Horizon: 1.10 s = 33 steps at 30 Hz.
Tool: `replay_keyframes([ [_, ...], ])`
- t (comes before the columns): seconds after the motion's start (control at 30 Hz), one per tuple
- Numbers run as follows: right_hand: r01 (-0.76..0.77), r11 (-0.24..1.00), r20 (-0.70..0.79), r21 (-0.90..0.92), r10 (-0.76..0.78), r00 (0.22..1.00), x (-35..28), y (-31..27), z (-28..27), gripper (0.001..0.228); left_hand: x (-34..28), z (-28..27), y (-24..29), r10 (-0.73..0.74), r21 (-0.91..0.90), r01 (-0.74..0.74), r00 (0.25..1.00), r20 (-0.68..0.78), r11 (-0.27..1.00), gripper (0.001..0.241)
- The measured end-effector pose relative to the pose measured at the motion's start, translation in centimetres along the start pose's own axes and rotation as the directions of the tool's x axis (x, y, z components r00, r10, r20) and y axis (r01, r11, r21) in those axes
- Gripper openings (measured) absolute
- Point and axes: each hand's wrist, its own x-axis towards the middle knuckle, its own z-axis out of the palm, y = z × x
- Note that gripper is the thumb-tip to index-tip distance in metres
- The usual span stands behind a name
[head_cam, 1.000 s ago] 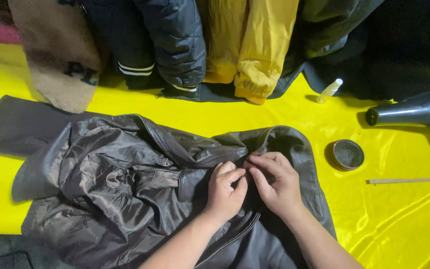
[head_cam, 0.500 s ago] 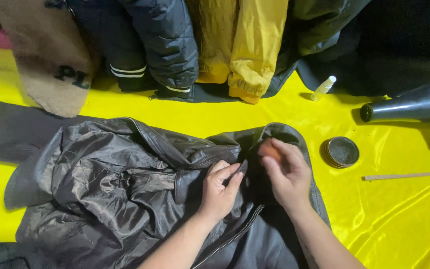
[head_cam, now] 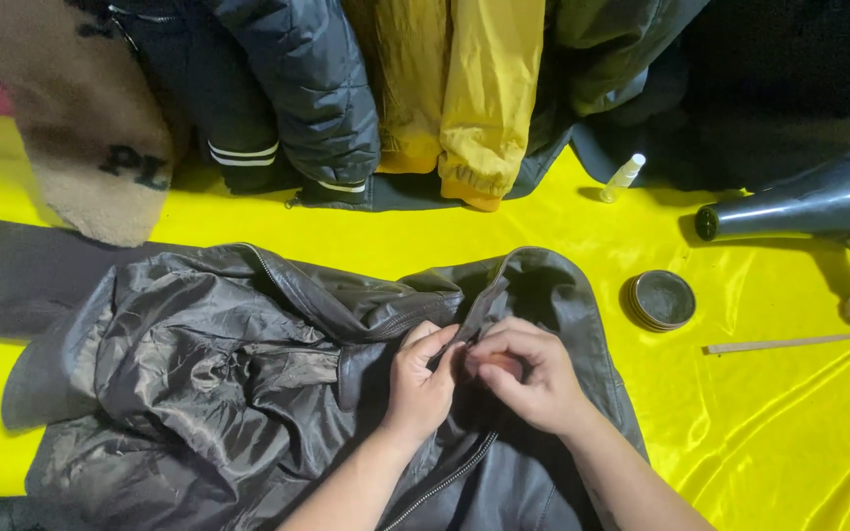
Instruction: Applying polish or wax to a leather jacket to restore its finish.
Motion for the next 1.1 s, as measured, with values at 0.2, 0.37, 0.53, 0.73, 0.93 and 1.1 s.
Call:
replay_keyframes([
  [0.2,-0.071,0.997,-0.302,-0.027,0.06,0.952,0.0,1.3,-1.1,0.026,0.1,-0.3,0.3,-0.018,-0.031,0.019,0.999,0.028,0.999,0.019],
  [0.37,-0.154,0.985,-0.481,0.081,0.174,0.859,-0.4,2.8,-1.3,0.041,-0.2,-0.1,-0.3,-0.007,-0.028,0.008,1.0,0.022,1.0,0.018],
  [0.53,-0.239,0.971,-0.437,0.002,0.216,0.873,-0.3,2.3,-0.4,0.051,-0.1,0.0,0.5,0.005,0.033,-0.006,1.0,0.015,0.999,0.017],
  [0.73,-0.037,0.945,-0.187,-0.326,-0.026,0.982,-0.1,0.3,0.6,0.032,0.1,-0.1,1.0,0.038,0.053,-0.038,0.999,0.008,0.998,0.015],
  [0.93,0.082,0.97,0.037,-0.231,-0.076,0.996,-0.2,-1.0,0.9,0.022,-0.1,0.0,0.6,0.012,0.026,-0.013,1.0,0.006,1.0,0.03],
  [1.1,-0.099,0.921,-0.27,-0.378,-0.008,0.963,-0.2,0.5,0.1,0.034,0.2,-0.1,1.7,-0.059,0.054,0.058,0.998,0.024,0.997,0.018],
])
